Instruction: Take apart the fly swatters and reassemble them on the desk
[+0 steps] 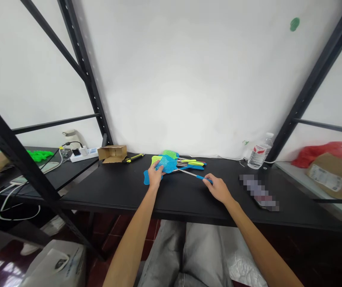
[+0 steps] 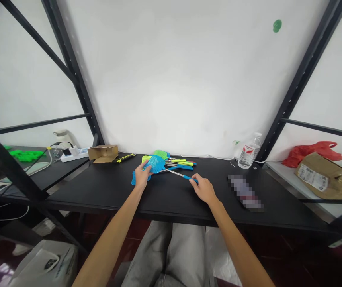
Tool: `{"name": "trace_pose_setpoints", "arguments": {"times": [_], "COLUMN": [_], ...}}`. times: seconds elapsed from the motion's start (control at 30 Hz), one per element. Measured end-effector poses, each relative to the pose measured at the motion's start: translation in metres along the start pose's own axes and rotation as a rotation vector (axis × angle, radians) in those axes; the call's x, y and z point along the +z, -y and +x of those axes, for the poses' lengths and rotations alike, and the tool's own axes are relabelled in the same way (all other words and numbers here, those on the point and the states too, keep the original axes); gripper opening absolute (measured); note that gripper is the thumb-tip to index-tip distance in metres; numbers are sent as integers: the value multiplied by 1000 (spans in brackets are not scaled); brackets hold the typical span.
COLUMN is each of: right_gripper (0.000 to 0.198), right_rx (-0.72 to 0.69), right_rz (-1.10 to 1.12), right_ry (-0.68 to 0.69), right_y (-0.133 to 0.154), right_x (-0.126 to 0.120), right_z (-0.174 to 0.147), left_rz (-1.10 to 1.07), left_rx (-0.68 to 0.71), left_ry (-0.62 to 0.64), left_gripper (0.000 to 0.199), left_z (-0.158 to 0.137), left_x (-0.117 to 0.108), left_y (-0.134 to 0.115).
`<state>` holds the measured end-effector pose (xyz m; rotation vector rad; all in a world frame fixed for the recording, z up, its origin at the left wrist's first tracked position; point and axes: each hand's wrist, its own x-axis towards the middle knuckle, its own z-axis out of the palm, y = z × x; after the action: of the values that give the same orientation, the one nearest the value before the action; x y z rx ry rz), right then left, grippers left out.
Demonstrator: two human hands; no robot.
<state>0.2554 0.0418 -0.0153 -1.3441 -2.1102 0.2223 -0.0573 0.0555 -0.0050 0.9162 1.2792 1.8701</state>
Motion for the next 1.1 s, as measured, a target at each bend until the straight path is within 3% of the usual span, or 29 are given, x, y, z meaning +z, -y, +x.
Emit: {"name": "trace_pose_setpoints", "arguments": {"times": [0.3,0.7,1.1], "right_gripper": [29,29,30], "right_rx": [-21,-33,-11], "right_rz": [-3,181,173], "right_ry": [-8,-68,-78], "right_y": [5,4,-5], "right_x": [-3,-7,-1], "right_z": [-4,-3,0], "left_rz": [1,-138,-182], "left_rx": [-39,-110,-79], "left_ry": [151,167,204], "left_gripper": [73,69,69], "left_z": [-7,-8,-8], "left_x": [1,-2,-2], "left_y": [-7,-11,-8]}}
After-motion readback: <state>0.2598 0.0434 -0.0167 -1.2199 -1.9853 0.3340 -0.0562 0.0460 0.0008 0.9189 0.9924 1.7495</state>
